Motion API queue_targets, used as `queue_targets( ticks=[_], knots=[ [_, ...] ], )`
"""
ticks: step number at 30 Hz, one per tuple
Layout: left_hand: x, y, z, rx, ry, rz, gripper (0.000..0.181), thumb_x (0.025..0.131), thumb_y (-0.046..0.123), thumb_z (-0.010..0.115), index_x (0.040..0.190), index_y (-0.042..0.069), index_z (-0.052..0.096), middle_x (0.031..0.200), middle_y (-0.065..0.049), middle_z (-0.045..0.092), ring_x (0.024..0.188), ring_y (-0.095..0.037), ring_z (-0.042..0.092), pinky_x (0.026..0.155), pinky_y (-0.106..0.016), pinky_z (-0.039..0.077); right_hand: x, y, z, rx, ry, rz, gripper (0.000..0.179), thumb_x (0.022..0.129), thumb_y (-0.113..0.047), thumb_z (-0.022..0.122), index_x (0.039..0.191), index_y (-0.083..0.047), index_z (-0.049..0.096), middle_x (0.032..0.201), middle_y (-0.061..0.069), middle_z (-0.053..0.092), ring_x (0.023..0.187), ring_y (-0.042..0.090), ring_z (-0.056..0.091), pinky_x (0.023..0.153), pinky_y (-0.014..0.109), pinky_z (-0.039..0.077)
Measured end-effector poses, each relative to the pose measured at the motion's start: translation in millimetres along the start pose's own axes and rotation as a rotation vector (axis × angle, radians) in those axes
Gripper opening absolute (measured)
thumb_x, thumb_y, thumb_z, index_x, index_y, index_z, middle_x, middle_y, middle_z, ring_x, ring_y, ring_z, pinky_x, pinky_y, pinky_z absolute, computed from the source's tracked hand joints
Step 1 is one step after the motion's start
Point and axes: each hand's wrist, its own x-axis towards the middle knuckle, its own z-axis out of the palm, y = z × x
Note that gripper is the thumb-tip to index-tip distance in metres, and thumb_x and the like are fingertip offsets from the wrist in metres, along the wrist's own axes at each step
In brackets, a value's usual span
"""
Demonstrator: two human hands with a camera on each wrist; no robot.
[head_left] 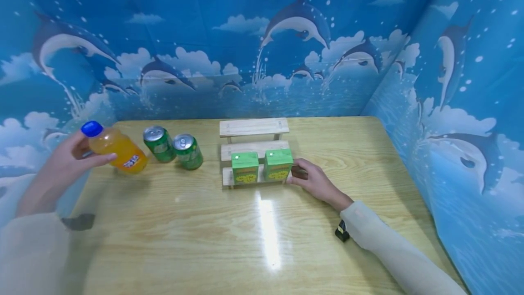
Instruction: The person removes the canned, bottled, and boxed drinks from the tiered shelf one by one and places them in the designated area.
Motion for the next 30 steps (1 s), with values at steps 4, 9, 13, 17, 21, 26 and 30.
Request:
queue_targets(
  ticks=[4,9,13,17,21,26,30],
  knots=[
    [-4.5,-12.3,-1.3,-0.047,-0.018,-0.051,0.086,0.107,0.056,0.064,0.174,0.018,0.025,0.170,-0.023,0.036,0.140,-0.042,0.046,0.112,-0.068,0.051,-0.3,0.0,-0.3,0.005,-0.002,0.005,0.058,0.099,-0.024,0.083,0.150,-0.010,0.061,0.147,0.015,0.067,0.137,0.039,0.066,0.116,0.050,0.055],
    [-8.1,-27.3,-2.3,-0.091,-0.028,-0.098,0.090,0.107,0.057,0.063,0.175,0.017,0.020,0.173,-0.025,0.030,0.150,-0.059,0.029,0.112,-0.091,0.026,-0.6,-1.2,-0.4,-0.004,0.008,0.001,0.057,0.098,-0.024,0.084,0.149,-0.010,0.062,0.147,0.015,0.067,0.137,0.039,0.067,0.115,0.049,0.055],
    [-10.8,-36.1,-2.9,-0.097,-0.042,-0.133,0.094,0.107,0.059,0.062,0.176,0.015,0.015,0.177,-0.033,0.018,0.151,-0.064,0.024,0.112,-0.094,0.020,0.0,-0.4,0.5,-0.014,0.022,-0.021,0.056,0.097,-0.022,0.084,0.147,-0.008,0.063,0.144,0.017,0.068,0.135,0.040,0.068,0.114,0.048,0.057],
    [-12.8,-43.5,-1.9,-0.105,-0.045,-0.149,0.095,0.106,0.060,0.063,0.176,0.020,0.014,0.177,-0.033,0.016,0.152,-0.064,0.022,0.111,-0.095,0.015,0.2,-0.5,0.5,-0.014,0.031,-0.024,0.057,0.095,-0.020,0.086,0.146,-0.007,0.064,0.142,0.017,0.070,0.134,0.041,0.068,0.113,0.049,0.057],
    [-13.7,-52.3,-0.5,-0.112,-0.042,-0.133,0.092,0.107,0.057,0.064,0.176,0.019,0.016,0.177,-0.033,0.017,0.150,-0.064,0.022,0.111,-0.096,0.012,-0.6,-1.6,-0.3,-0.024,0.030,-0.016,0.058,0.096,-0.022,0.086,0.147,-0.008,0.063,0.143,0.017,0.070,0.134,0.041,0.068,0.113,0.050,0.057],
    [-14.1,-63.3,1.5,-0.083,-0.037,-0.136,0.095,0.107,0.059,0.064,0.175,0.011,0.016,0.177,-0.034,0.016,0.152,-0.067,0.019,0.110,-0.096,0.014,-1.1,-1.5,-0.5,-0.030,0.021,-0.005,0.058,0.097,-0.025,0.084,0.149,-0.010,0.062,0.142,0.016,0.070,0.135,0.040,0.068,0.114,0.050,0.056],
    [-17.3,-74.4,2.2,-0.067,-0.041,-0.135,0.098,0.107,0.059,0.063,0.173,0.006,0.015,0.177,-0.035,0.012,0.155,-0.070,0.013,0.109,-0.097,0.013,-0.2,-1.6,-0.4,-0.027,0.016,0.003,0.059,0.097,-0.025,0.085,0.149,-0.011,0.062,0.141,0.014,0.070,0.135,0.039,0.068,0.114,0.050,0.056]
  ],
)
